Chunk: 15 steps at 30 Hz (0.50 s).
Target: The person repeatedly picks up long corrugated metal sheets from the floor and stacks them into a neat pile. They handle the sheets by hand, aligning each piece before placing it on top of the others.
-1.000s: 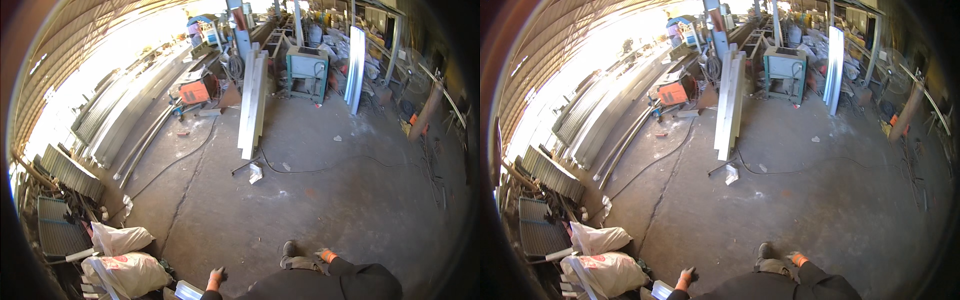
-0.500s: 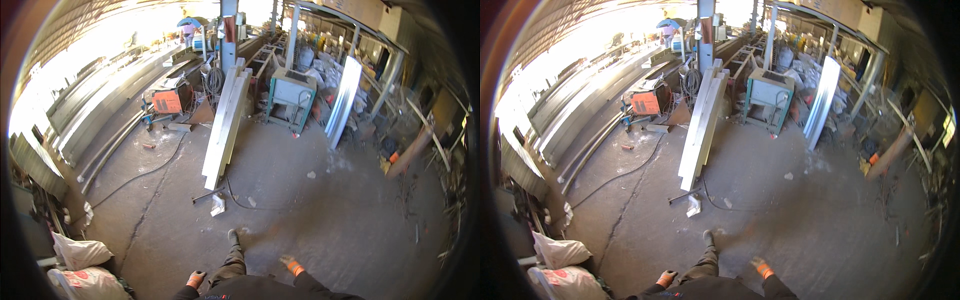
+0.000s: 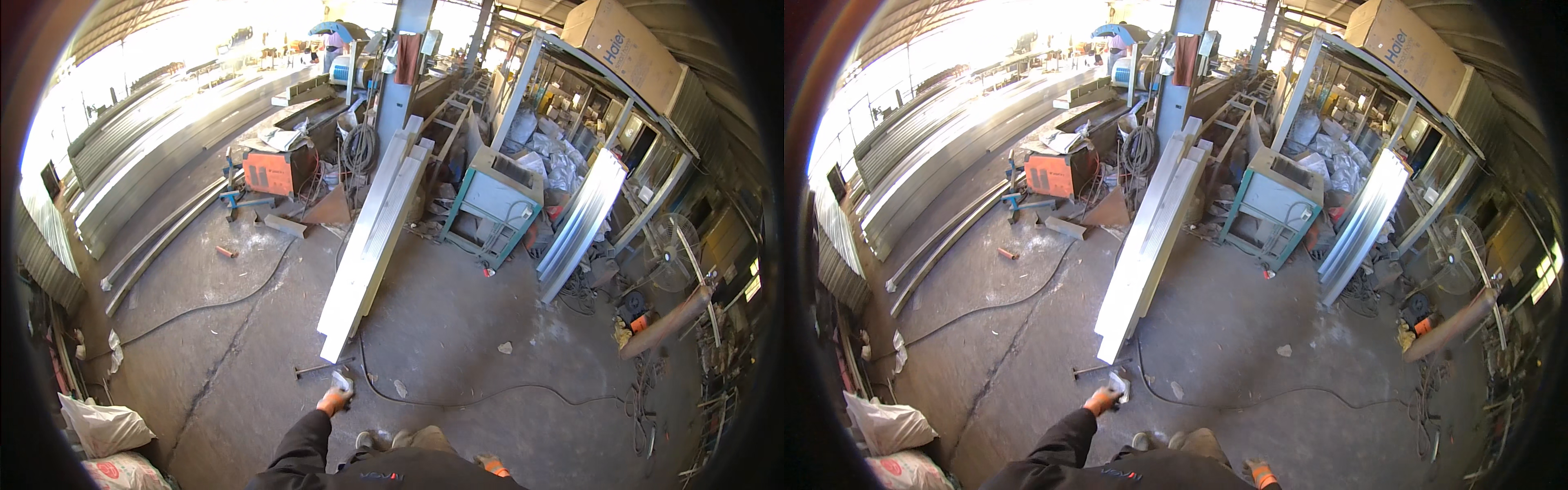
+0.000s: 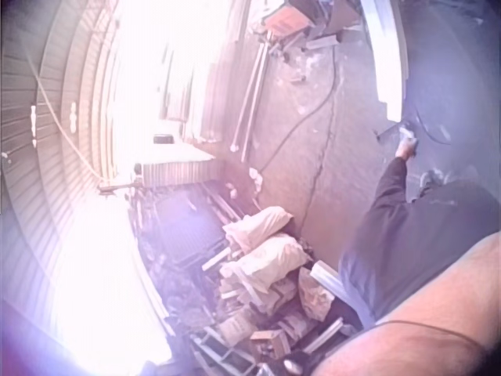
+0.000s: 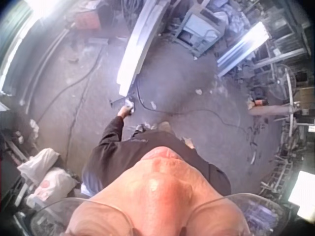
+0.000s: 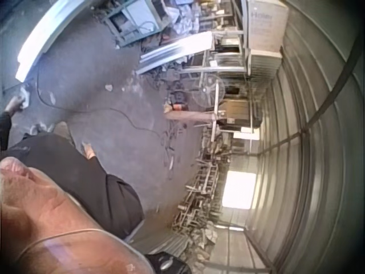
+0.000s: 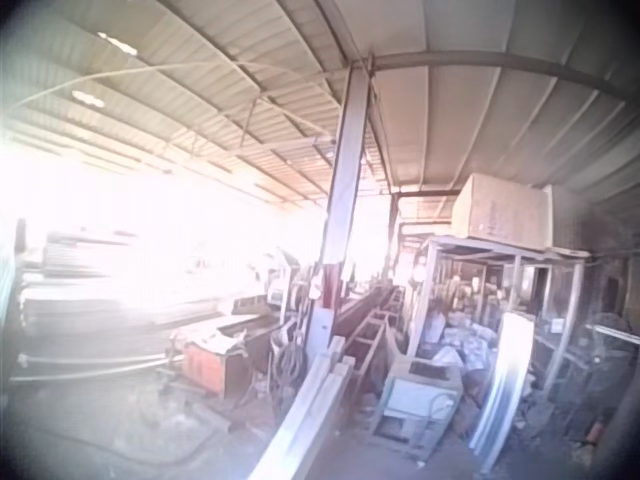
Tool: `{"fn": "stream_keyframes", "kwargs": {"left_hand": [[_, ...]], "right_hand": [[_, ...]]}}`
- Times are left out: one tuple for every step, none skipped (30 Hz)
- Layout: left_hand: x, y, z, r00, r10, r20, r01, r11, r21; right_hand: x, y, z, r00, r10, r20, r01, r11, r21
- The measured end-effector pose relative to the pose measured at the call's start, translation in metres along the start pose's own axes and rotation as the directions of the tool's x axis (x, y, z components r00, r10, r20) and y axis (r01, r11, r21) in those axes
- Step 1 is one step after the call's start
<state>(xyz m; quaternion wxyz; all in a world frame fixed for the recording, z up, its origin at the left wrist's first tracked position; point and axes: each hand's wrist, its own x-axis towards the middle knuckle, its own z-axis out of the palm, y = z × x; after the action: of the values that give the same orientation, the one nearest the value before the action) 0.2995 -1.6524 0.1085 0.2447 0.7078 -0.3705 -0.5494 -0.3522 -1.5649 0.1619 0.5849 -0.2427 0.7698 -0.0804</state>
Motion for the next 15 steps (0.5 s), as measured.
{"fn": "stream_keyframes", "kwargs": {"left_hand": [[0.035, 0.036, -0.011, 0.995, -0.094, 0.034, 0.097, 0.991, -0.095], [0.067, 0.067, -0.022, 0.999, -0.027, 0.026, 0.030, 0.995, -0.099], [0.097, 0.095, -0.031, 1.000, -0.007, 0.009, 0.007, 0.999, -0.046], [0.127, 0.119, -0.037, 0.997, -0.056, 0.046, 0.061, 0.991, -0.122], [0.153, 0.138, -0.040, 1.000, -0.004, 0.008, 0.004, 0.996, -0.093], [0.173, 0.151, -0.040, 0.998, 0.048, -0.028, -0.050, 0.997, -0.055], [0.192, 0.162, -0.041, 0.993, 0.101, -0.064, -0.099, 0.995, 0.033], [0.203, 0.167, -0.041, 0.977, 0.205, -0.055, -0.180, 0.938, 0.296], [0.211, 0.172, -0.038, 0.983, 0.171, -0.068, -0.137, 0.926, 0.353], [0.214, 0.173, -0.038, 0.987, 0.138, -0.084, -0.112, 0.959, 0.259], [0.214, 0.175, -0.034, 0.971, -0.176, -0.163, 0.174, 0.984, -0.030], [0.211, 0.175, -0.038, 0.980, -0.066, -0.188, 0.074, 0.997, 0.034], [0.208, 0.178, -0.036, 0.931, -0.321, -0.175, 0.308, 0.946, -0.099], [0.202, 0.180, -0.043, 0.985, -0.083, -0.151, 0.123, 0.953, 0.278], [0.202, 0.185, -0.046, 0.987, -0.097, -0.129, 0.127, 0.960, 0.250]], "right_hand": [[0.013, -0.031, 0.009, 0.996, -0.056, 0.070, 0.056, 0.998, 0.012], [0.029, -0.061, 0.017, 0.990, -0.097, 0.105, 0.094, 0.995, 0.031], [0.046, -0.093, 0.025, 0.992, -0.097, 0.086, 0.094, 0.995, 0.045], [0.064, -0.122, 0.030, 0.978, -0.144, 0.150, 0.145, 0.989, 0.007], [0.086, -0.152, 0.034, 0.975, -0.151, 0.164, 0.158, 0.987, -0.032], [0.106, -0.174, 0.039, 0.969, -0.171, 0.179, 0.183, 0.982, -0.051], [0.130, -0.197, 0.042, 0.965, -0.173, 0.196, 0.206, 0.964, -0.166], [0.157, -0.220, 0.045, 0.944, -0.235, 0.231, 0.293, 0.920, -0.262], [0.184, -0.240, 0.043, 0.877, -0.352, 0.326, 0.467, 0.781, -0.415], [0.212, -0.259, 0.043, 0.736, -0.495, 0.463, 0.673, 0.457, -0.581], [0.238, -0.281, 0.041, 0.561, -0.574, 0.597, 0.749, 0.045, -0.662], [0.264, -0.308, 0.038, 0.453, -0.605, 0.655, 0.667, -0.257, -0.699], [0.293, -0.344, 0.039, 0.532, -0.452, 0.716, 0.716, -0.211, -0.666], [0.321, -0.383, 0.041, 0.696, -0.190, 0.692, 0.667, -0.187, -0.722], [0.343, -0.422, 0.049, 0.859, -0.156, 0.488, 0.509, 0.367, -0.779]]}}
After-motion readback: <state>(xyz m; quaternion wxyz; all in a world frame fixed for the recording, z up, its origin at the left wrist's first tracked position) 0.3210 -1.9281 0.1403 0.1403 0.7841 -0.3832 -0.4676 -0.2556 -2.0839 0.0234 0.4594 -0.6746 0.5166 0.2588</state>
